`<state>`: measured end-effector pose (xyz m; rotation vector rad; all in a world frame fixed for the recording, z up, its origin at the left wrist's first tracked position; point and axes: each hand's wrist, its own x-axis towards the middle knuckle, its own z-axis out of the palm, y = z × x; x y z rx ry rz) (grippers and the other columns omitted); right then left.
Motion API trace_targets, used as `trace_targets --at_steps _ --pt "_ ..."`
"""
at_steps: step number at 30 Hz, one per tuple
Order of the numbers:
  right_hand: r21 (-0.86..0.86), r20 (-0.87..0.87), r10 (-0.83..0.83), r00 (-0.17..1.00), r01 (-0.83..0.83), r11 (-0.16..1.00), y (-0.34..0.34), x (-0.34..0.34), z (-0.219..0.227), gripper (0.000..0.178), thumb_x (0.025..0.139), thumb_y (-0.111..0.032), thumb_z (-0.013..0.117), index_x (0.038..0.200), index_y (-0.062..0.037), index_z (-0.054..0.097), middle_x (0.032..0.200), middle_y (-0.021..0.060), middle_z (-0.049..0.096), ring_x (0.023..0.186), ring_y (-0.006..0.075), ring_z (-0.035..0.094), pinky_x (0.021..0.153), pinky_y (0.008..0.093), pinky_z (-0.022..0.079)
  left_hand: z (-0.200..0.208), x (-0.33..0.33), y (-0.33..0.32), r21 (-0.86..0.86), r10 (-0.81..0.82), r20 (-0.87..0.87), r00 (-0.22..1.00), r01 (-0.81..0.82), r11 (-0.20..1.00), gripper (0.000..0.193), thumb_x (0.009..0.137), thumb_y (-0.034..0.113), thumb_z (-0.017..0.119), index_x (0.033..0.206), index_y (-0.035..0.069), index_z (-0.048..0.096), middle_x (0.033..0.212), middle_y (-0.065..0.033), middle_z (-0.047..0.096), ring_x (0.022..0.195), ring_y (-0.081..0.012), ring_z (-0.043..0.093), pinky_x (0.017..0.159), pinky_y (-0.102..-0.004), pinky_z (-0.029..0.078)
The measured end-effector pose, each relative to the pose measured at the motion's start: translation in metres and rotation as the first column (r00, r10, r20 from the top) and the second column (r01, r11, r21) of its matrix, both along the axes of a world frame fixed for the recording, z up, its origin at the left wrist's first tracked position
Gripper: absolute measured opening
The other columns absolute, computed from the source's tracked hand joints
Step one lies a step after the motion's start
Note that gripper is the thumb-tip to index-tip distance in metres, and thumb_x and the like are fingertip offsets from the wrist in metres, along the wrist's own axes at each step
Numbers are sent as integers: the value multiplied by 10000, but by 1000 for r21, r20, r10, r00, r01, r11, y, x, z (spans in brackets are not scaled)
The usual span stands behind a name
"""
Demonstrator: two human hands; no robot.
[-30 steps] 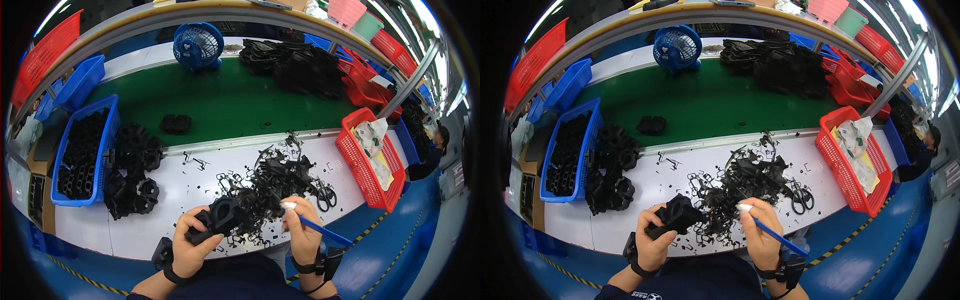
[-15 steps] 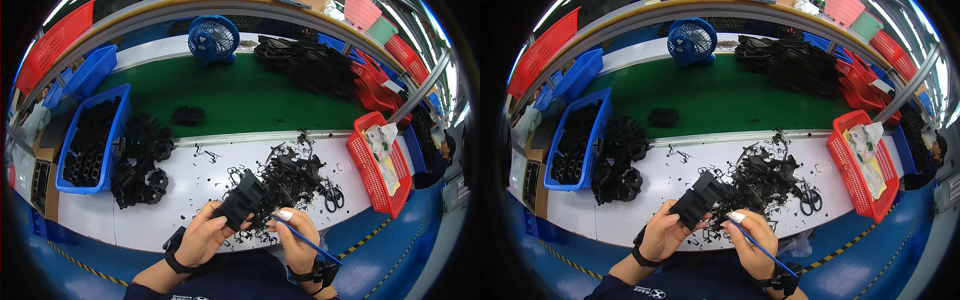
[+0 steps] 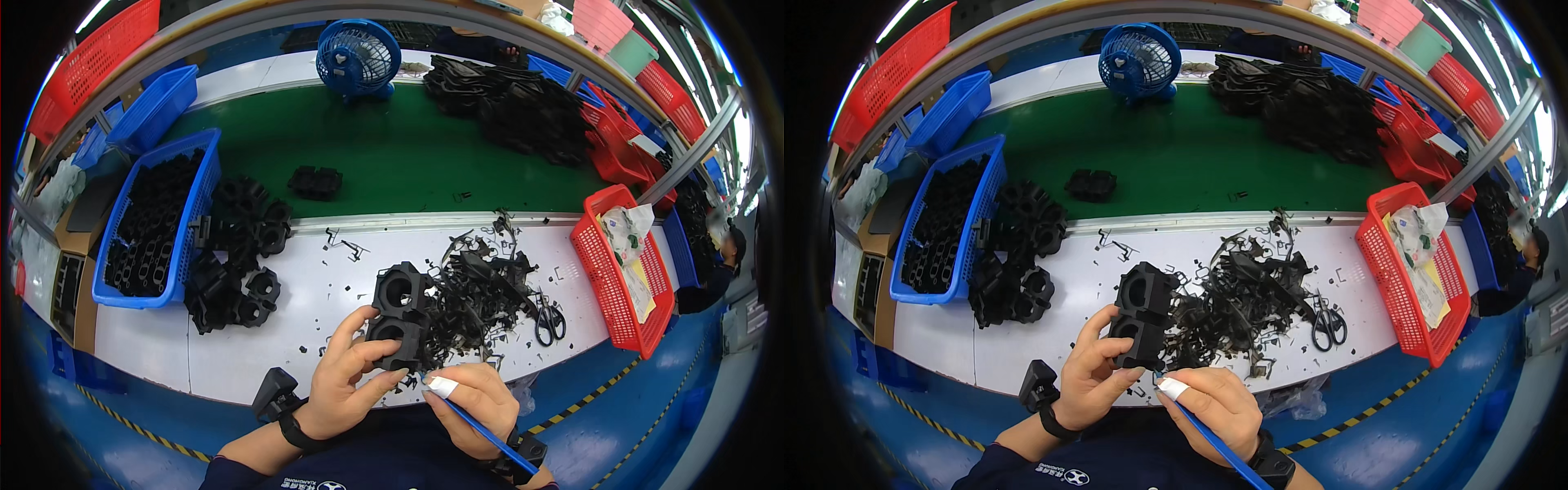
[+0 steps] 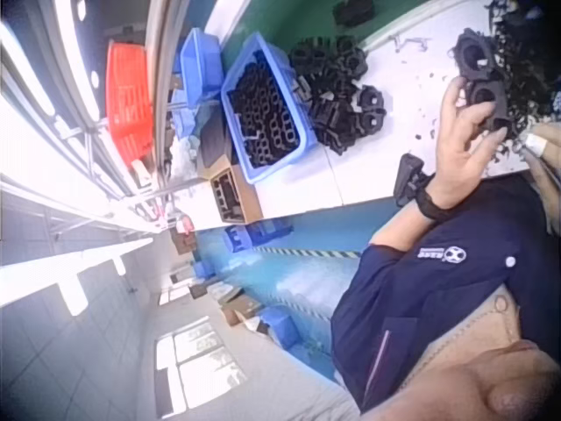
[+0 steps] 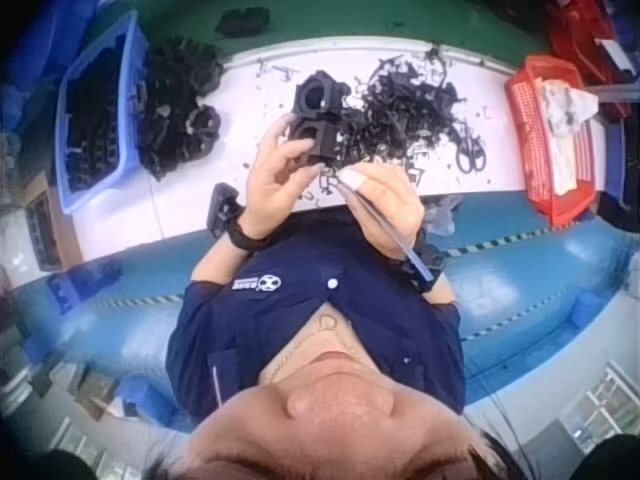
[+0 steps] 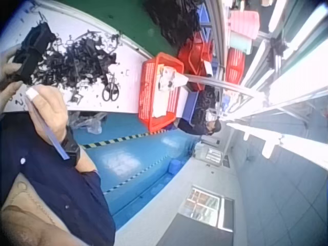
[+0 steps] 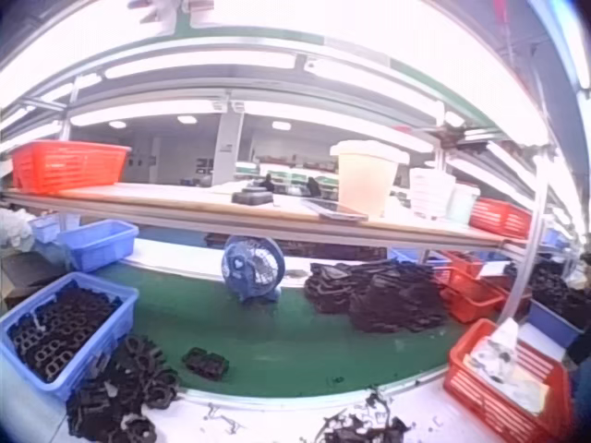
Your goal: The recorder uses a scraping tool to remove excess plastic flash from black plastic components at an industrial workbench.
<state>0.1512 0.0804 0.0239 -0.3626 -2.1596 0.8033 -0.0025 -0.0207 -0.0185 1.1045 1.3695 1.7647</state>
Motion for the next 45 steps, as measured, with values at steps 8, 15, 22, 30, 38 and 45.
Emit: trace_targets --at_steps 8,15,22,30,38,45 --pt "-95 -13 -155 988 153 984 13 4 -5 226 768 53 656 989 41 610 958 187 653 783 259 653 682 290 517 11 -1 6 -28 -114 318 941 130 991 401 817 -55 613 1199 -55 489 1389 -174 218 1135 -223 510 919 -333 494" --pt "-446 19 30 999 -18 895 7 2 -3 209 854 -7 592 1055 49 601 973 183 649 787 217 648 671 259 501 3 -5 6 -47 -136 282 950 156 987 407 826 -71 591 1215 -55 471 1391 -167 203 1134 -245 519 934 -332 487" --pt "-562 55 -114 992 125 818 -1 15 2 190 841 -43 630 1008 45 608 731 96 647 624 146 625 543 235 464 -5 -4 7 -2 -24 -40 999 24 1000 388 761 -40 690 1125 -11 559 1336 -181 277 963 -236 622 829 -312 536" --pt "110 65 -26 998 18 994 -1 5 3 200 679 27 728 840 -5 614 683 100 615 548 233 579 500 291 438 13 -4 6 34 114 -554 825 -114 993 382 625 -64 774 958 30 612 1268 -197 350 813 -188 614 700 -264 515" --pt "163 145 3 989 -27 986 -2 3 9 209 673 33 709 854 25 605 710 106 600 569 237 563 493 305 460 8 -4 5 94 123 -586 801 -83 992 486 607 -132 717 1051 44 629 1251 -185 314 965 -259 593 819 -331 564" --pt "164 251 8 968 -50 985 -2 6 8 182 693 -9 673 863 20 613 787 108 607 630 245 576 546 303 474 5 -4 6 116 140 -660 738 -85 990 450 634 -134 701 1044 37 630 1234 -181 324 959 -269 596 818 -334 563"
